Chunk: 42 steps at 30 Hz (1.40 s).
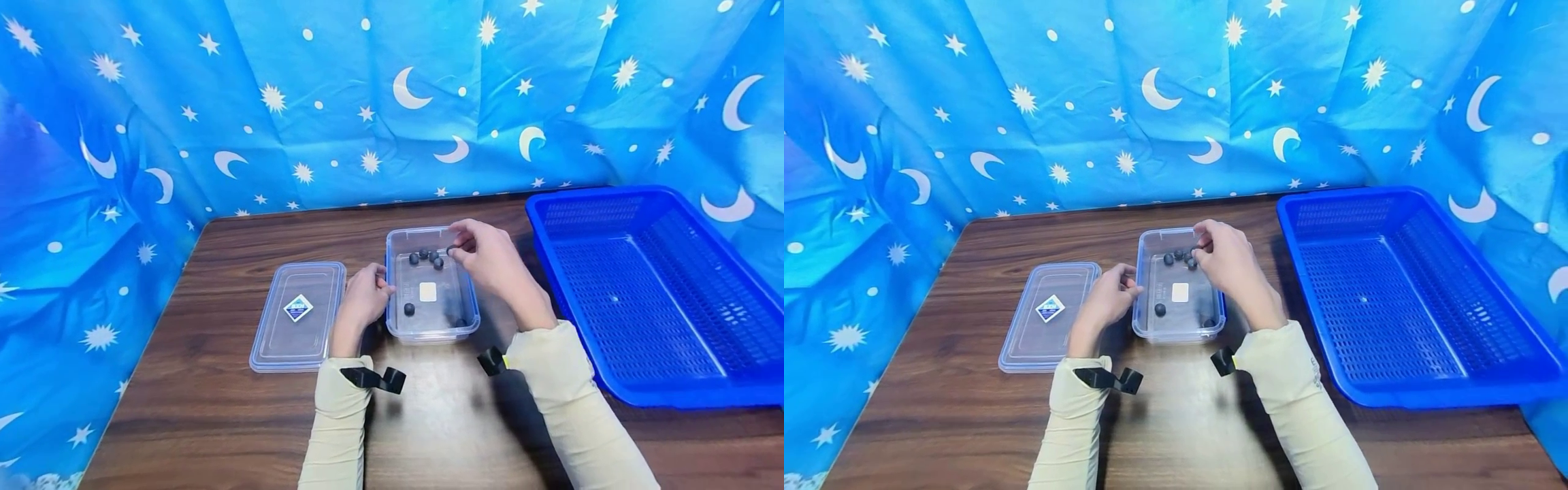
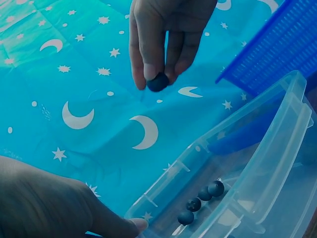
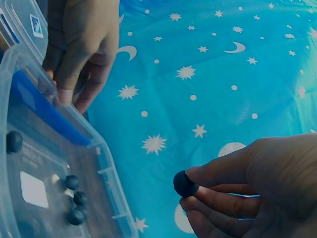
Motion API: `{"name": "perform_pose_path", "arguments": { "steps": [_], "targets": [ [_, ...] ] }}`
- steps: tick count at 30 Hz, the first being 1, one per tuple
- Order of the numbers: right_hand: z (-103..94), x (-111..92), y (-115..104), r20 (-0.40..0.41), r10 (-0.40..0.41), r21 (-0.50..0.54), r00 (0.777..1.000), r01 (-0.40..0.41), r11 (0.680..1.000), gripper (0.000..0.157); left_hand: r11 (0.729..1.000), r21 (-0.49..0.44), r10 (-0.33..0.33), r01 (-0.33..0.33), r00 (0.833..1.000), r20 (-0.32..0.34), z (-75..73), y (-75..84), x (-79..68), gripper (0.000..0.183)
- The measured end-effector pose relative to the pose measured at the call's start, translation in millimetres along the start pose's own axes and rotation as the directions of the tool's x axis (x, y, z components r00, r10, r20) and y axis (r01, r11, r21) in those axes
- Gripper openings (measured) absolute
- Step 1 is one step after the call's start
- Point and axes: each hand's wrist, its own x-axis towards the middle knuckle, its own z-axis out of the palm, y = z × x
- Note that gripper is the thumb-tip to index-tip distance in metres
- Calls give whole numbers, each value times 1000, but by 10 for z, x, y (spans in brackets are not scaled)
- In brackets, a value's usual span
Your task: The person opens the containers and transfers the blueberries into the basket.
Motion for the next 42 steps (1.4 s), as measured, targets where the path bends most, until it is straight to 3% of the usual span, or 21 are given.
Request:
{"name": "perform_pose_path", "arguments": {
  "steps": [15,33,42],
  "targets": [
    [-380,-5,81,-40,13,-8,999,-13,1000,35,1000,-3,-15,15,1000,12,-48,-42,14,36],
    [-802,-76,383,-93,59,-36,994,-63,997,35,999,-11,-29,30,998,61,25,-2,13,37],
    [-1044,-60,640,-87,91,-78,992,-98,992,37,1000,-21,-23,24,1000,18,24,-25,-3,34]
  ]
}}
